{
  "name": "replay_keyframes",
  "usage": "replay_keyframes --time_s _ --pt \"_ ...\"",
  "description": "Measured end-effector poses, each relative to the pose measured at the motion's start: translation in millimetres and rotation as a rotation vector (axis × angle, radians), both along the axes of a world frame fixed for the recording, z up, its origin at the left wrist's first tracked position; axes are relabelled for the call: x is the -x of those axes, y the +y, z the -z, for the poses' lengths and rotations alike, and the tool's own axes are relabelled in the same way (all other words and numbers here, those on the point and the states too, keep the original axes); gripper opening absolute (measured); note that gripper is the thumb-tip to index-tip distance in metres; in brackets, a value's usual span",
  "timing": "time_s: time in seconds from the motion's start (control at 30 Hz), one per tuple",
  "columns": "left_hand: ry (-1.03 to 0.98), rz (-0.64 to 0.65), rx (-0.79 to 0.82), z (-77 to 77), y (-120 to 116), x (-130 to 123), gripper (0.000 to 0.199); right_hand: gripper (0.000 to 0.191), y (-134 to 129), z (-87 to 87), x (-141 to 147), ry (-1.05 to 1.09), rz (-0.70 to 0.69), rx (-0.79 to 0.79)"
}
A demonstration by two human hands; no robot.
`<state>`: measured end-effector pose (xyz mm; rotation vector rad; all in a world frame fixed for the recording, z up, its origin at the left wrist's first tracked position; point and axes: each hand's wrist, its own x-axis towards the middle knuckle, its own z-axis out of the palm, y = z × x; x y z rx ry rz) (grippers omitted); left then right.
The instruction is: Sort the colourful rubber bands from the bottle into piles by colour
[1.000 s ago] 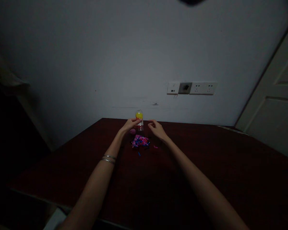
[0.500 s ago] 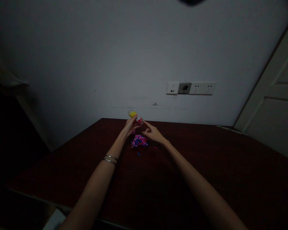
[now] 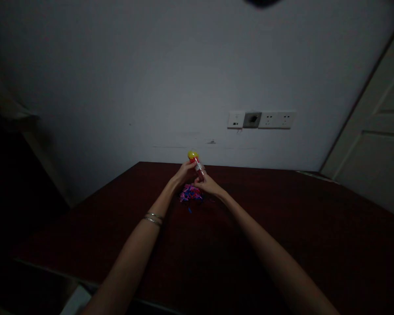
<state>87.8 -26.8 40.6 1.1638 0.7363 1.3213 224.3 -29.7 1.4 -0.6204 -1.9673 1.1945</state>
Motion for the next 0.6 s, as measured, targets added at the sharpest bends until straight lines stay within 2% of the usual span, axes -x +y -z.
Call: replay_keyframes --time_s 0.17,0.3,0.37,0.5,0.6 --pt "-0.051 -0.091 -0.033 -5.6 -6.5 10.1 0.017 0.081 -5.6 -3.6 -6.2 -0.171 -0.029 -0.141" --pt "-0.059 -0.104 0.008 -5.5 -7.7 20.9 0.017 0.081 -8.0 -7.2 -8.0 -0.248 -0.042 -0.246" --pt "-0.061 -0.121 0.012 -3.9 -7.2 26.0 0.019 0.073 -7.1 -8.0 -9.2 -0.263 -0.027 -0.295" --pt "-0.053 -0.170 -0.029 1.1 -4.7 32.2 0.023 0.044 -3.6 -7.9 -13.8 -0.306 0.023 -0.372" --pt "0.018 -0.187 -0.039 4.4 -2.6 31.2 0.028 0.038 -1.3 -6.9 -18.0 -0.305 0.062 -0.379"
